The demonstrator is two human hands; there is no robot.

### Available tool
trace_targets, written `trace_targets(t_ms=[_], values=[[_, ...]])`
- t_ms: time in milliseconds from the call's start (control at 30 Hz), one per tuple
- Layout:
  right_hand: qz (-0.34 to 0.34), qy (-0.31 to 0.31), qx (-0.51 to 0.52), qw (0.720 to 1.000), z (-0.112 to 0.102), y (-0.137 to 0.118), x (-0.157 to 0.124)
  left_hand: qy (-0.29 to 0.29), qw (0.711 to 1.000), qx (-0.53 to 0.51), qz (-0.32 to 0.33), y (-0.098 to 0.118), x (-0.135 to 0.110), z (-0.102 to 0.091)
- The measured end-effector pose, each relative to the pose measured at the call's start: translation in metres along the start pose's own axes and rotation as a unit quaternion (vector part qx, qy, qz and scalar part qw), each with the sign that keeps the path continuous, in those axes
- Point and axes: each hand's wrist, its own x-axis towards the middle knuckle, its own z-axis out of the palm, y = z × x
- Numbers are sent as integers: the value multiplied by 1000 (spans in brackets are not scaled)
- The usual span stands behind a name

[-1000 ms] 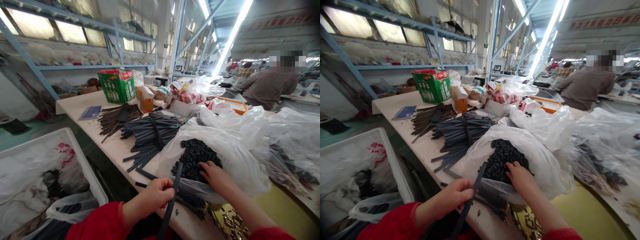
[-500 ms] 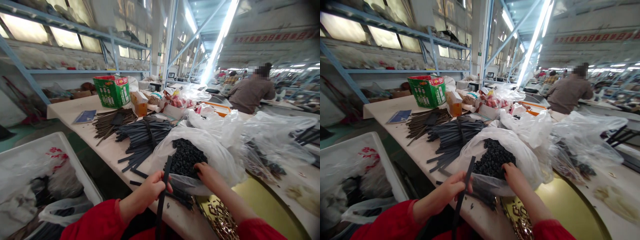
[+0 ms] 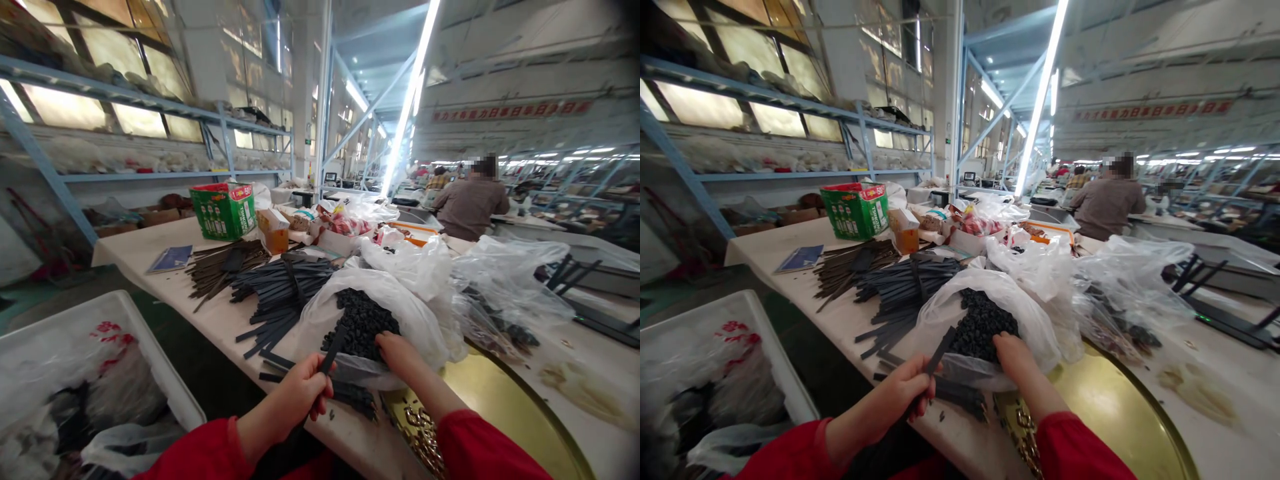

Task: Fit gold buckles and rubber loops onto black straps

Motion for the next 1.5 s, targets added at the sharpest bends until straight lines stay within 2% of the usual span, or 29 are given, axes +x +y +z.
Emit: trace_targets(t_ms=[67,133,233,267,400,433,567,633,733,833,933,1000,1067,1133,1167,1333,1500], values=[[15,23,76,997,-6,-9,-6,-6,1000,20,19,-3,1,1],[25,21,169,985,-10,-23,-18,1,998,43,53,-6,5,3],[24,-36,308,951,-8,-52,-46,21,989,86,119,-8,11,7],[24,-57,345,936,-6,-62,-56,28,984,107,140,-8,12,8],[72,-112,540,831,2,-87,-84,25,965,194,174,-7,10,14],[75,-109,558,819,4,-89,-88,22,963,208,170,-6,8,14],[11,-78,568,819,10,-90,-93,13,967,207,150,-9,4,15],[-10,-77,564,822,16,-87,-97,-3,977,169,128,-15,4,16],[-9,-72,550,832,26,-81,-103,-42,994,78,58,-24,6,19],[7,-62,557,828,32,-77,-108,-80,996,27,7,-28,5,18],[44,-32,604,795,32,-74,-111,-103,992,79,7,-22,1,10],[64,-13,649,758,31,-71,-112,-113,982,151,12,-15,-4,3],[72,-15,693,717,30,-68,-115,-125,968,216,20,-10,-9,-1],[69,-29,711,700,30,-66,-118,-137,954,265,28,-8,-14,-3],[63,-33,707,704,30,-65,-120,-140,947,286,33,-8,-16,-3],[43,-45,643,763,31,-63,-128,-159,925,339,64,-8,-23,-4],[24,-132,572,809,33,-65,-141,-233,915,328,8,-4,-32,-10]])
